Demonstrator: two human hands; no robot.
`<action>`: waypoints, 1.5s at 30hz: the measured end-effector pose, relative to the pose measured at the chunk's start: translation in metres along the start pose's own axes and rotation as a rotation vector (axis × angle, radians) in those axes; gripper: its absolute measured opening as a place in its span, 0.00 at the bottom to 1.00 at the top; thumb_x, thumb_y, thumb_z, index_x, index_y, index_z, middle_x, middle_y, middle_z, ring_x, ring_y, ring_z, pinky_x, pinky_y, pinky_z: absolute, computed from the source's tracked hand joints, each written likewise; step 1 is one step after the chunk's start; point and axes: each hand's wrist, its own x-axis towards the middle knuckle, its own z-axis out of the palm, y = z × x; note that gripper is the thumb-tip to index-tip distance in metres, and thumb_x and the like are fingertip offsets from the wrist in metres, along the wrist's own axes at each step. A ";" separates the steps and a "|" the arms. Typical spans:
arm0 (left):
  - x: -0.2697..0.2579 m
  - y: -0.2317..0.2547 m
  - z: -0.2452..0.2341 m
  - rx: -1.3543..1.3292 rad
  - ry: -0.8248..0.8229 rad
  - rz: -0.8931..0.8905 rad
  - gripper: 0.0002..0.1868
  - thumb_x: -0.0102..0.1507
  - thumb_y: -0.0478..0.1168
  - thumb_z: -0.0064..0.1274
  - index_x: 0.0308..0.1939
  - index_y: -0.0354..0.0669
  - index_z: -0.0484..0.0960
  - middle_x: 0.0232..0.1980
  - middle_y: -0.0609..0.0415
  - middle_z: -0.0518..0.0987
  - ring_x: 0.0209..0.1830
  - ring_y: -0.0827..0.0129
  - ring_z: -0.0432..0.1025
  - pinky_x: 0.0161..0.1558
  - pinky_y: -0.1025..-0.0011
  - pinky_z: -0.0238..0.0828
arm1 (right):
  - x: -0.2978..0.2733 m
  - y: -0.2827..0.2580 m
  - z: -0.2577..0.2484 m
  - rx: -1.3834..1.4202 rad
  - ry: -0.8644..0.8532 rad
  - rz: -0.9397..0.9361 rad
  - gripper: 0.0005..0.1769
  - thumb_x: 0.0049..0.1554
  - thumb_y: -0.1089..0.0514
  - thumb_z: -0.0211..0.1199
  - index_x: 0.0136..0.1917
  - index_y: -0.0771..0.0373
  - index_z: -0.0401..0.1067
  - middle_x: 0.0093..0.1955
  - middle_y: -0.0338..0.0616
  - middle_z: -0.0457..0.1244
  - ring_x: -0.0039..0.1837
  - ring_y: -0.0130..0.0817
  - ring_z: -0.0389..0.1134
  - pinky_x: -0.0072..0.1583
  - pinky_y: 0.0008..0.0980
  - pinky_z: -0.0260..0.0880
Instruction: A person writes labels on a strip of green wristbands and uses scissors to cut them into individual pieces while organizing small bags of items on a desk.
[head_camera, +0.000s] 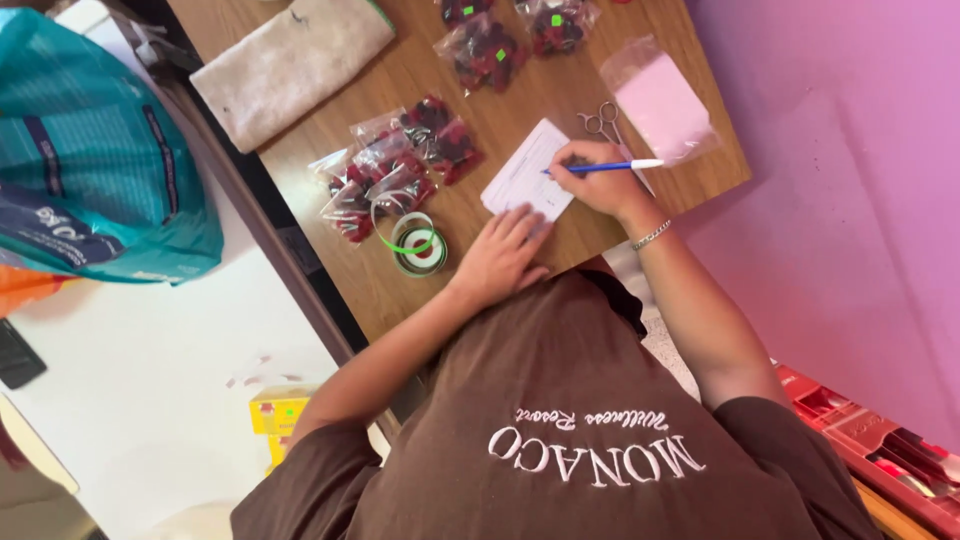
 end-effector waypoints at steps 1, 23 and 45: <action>0.000 0.000 0.000 0.004 0.004 -0.014 0.43 0.55 0.61 0.64 0.68 0.44 0.74 0.67 0.44 0.72 0.74 0.48 0.62 0.70 0.52 0.61 | 0.000 -0.001 0.000 -0.001 -0.013 -0.006 0.06 0.58 0.55 0.70 0.48 0.55 0.79 0.41 0.43 0.71 0.45 0.34 0.73 0.49 0.35 0.72; 0.001 0.004 -0.001 0.051 0.281 -0.177 0.15 0.64 0.42 0.56 0.55 0.47 0.83 0.64 0.47 0.76 0.69 0.52 0.69 0.67 0.57 0.66 | 0.003 0.034 0.022 -0.160 0.066 0.008 0.14 0.52 0.48 0.77 0.37 0.57 0.77 0.28 0.45 0.65 0.34 0.35 0.67 0.39 0.33 0.65; -0.013 0.001 -0.005 -0.091 0.468 -0.108 0.11 0.59 0.31 0.53 0.43 0.48 0.84 0.50 0.53 0.77 0.51 0.54 0.75 0.49 0.61 0.74 | -0.002 0.043 0.023 -0.012 0.819 -0.256 0.14 0.63 0.58 0.69 0.37 0.58 0.68 0.28 0.42 0.66 0.33 0.29 0.70 0.39 0.25 0.68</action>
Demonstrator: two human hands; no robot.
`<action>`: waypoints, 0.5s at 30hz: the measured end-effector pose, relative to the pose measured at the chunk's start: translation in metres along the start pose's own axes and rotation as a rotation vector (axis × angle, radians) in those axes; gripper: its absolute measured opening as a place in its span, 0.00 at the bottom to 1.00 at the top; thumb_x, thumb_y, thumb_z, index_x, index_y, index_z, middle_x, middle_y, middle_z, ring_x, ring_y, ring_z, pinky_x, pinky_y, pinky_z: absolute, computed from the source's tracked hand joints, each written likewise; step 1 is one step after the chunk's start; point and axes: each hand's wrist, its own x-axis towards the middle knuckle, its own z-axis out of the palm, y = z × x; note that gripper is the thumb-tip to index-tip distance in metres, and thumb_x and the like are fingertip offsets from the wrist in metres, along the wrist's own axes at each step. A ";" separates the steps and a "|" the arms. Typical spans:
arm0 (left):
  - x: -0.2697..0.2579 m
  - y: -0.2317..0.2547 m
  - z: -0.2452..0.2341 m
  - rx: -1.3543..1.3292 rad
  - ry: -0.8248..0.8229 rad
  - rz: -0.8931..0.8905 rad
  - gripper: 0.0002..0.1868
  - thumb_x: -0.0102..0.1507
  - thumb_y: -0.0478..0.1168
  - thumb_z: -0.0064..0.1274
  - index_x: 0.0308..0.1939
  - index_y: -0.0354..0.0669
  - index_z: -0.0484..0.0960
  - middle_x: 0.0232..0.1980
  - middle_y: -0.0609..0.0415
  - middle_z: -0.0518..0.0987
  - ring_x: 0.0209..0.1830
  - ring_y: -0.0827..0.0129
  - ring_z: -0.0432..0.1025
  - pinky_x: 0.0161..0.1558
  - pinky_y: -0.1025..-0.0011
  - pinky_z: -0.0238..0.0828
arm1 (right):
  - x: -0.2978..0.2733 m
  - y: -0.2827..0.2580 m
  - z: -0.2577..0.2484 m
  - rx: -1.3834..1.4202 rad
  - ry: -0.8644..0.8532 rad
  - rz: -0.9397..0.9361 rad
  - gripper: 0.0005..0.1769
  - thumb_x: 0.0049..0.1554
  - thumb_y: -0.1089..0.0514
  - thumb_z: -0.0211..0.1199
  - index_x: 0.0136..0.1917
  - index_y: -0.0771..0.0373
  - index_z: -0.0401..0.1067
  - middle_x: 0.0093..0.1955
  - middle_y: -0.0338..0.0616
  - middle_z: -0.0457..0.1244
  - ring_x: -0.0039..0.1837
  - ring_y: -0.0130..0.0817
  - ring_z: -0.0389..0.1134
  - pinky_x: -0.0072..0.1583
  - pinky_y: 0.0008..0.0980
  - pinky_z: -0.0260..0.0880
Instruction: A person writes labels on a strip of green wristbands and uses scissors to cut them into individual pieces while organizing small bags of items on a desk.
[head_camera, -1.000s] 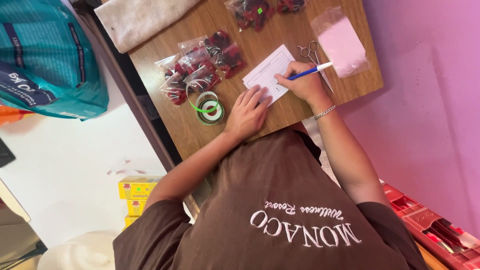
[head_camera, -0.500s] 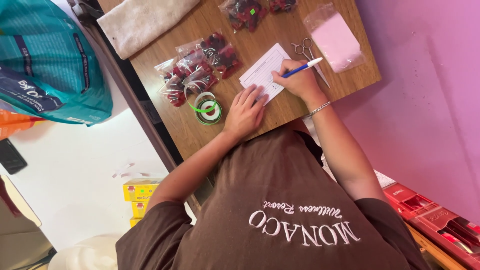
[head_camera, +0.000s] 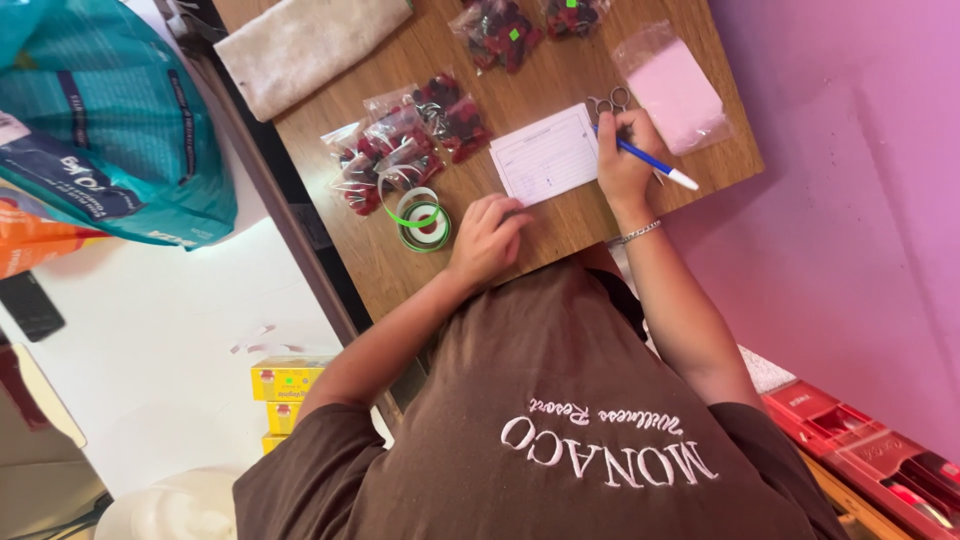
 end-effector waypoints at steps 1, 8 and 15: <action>-0.003 0.002 0.000 0.007 0.001 0.003 0.11 0.59 0.31 0.53 0.43 0.48 0.84 0.50 0.53 0.77 0.51 0.54 0.75 0.49 0.61 0.74 | -0.001 -0.003 -0.002 0.007 0.001 -0.003 0.14 0.63 0.58 0.69 0.37 0.58 0.68 0.28 0.42 0.66 0.33 0.29 0.70 0.39 0.25 0.68; 0.024 0.013 -0.052 0.100 0.069 -0.200 0.12 0.58 0.35 0.57 0.45 0.50 0.83 0.52 0.52 0.76 0.52 0.52 0.74 0.52 0.57 0.71 | 0.006 -0.024 -0.002 -0.022 -0.109 -0.081 0.06 0.58 0.58 0.73 0.48 0.59 0.78 0.40 0.45 0.69 0.43 0.42 0.72 0.46 0.35 0.73; 0.019 -0.033 -0.105 0.634 -0.119 -0.794 0.16 0.61 0.50 0.59 0.43 0.46 0.75 0.41 0.50 0.75 0.42 0.53 0.76 0.44 0.56 0.70 | 0.011 -0.031 -0.004 0.025 -0.157 -0.175 0.06 0.58 0.64 0.71 0.51 0.64 0.81 0.47 0.48 0.69 0.51 0.46 0.73 0.55 0.39 0.73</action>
